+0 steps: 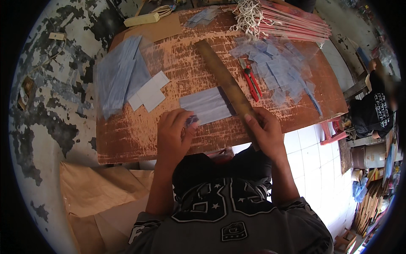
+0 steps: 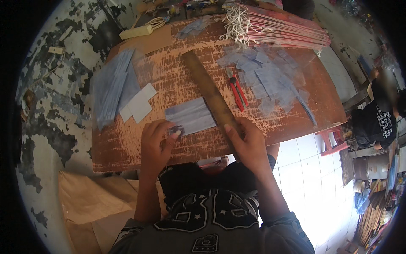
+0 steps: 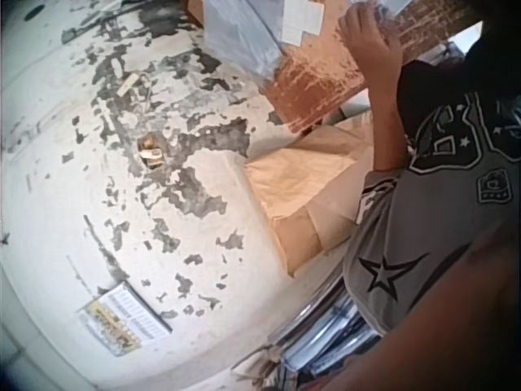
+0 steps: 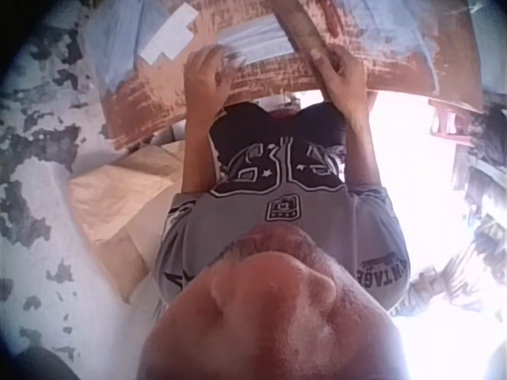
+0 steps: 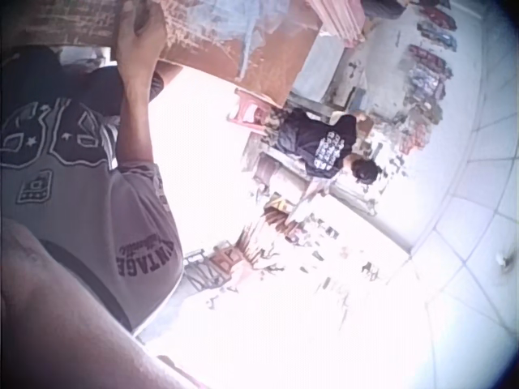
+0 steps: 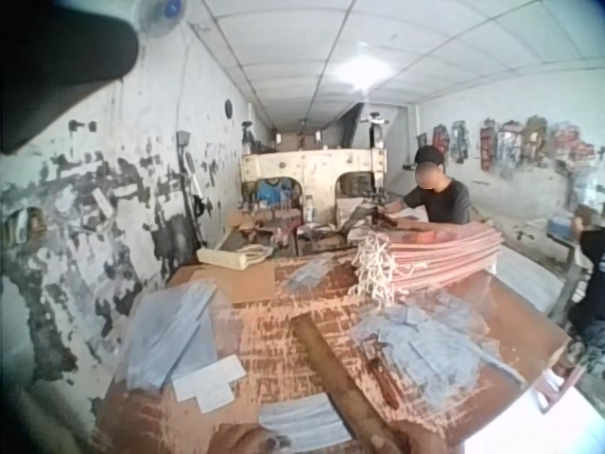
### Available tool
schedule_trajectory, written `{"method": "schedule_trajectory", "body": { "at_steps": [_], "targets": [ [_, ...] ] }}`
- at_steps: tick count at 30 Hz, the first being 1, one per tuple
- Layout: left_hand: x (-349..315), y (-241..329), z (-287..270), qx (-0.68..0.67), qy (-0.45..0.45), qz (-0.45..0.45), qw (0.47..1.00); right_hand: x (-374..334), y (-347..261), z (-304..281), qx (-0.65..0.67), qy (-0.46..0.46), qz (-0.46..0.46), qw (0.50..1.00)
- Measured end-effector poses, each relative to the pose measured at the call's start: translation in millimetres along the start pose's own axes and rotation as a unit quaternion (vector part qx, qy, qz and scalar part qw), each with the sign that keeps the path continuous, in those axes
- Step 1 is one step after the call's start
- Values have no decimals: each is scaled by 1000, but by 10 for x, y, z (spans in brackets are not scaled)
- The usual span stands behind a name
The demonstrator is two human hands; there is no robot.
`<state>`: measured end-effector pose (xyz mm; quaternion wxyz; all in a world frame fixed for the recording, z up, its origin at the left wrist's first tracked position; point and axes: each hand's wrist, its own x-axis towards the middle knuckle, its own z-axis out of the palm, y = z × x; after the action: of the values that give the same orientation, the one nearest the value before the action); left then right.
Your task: The person folds a rectangular sheet of white paper on a wooden table and uses a red utility knife to cut it into smaller pieces. The person repeatedly aligns the paper, cuts along the fold, and separates the resulting sections.
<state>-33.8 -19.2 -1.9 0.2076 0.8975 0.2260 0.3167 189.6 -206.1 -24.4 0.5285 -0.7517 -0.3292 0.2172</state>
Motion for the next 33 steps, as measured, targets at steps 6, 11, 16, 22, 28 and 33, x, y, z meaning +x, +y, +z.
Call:
{"method": "schedule_trajectory", "body": {
  "at_steps": [6, 11, 16, 22, 28, 33],
  "targets": [
    [-88, -215, -19, 4, 54, -74, 996, 25, 18, -51, -11, 49, -14, 999],
    [-152, -144, -17, -134, 43, -198, 970, 66, 71, -162, -34, 87, -16, 995],
    [-185, -147, 26, -184, 37, -224, 957, 29, 36, -196, -153, 120, -53, 979],
    [-186, -136, 39, -198, 23, -227, 953, 9, 16, -127, -161, 101, -10, 982],
    [-212, -156, 62, -204, 30, -219, 954, -41, -57, -36, -172, 99, -27, 980],
    [-236, -168, 77, -214, 32, -214, 953, -52, -98, -19, -234, 62, -42, 969]
  ]
}}
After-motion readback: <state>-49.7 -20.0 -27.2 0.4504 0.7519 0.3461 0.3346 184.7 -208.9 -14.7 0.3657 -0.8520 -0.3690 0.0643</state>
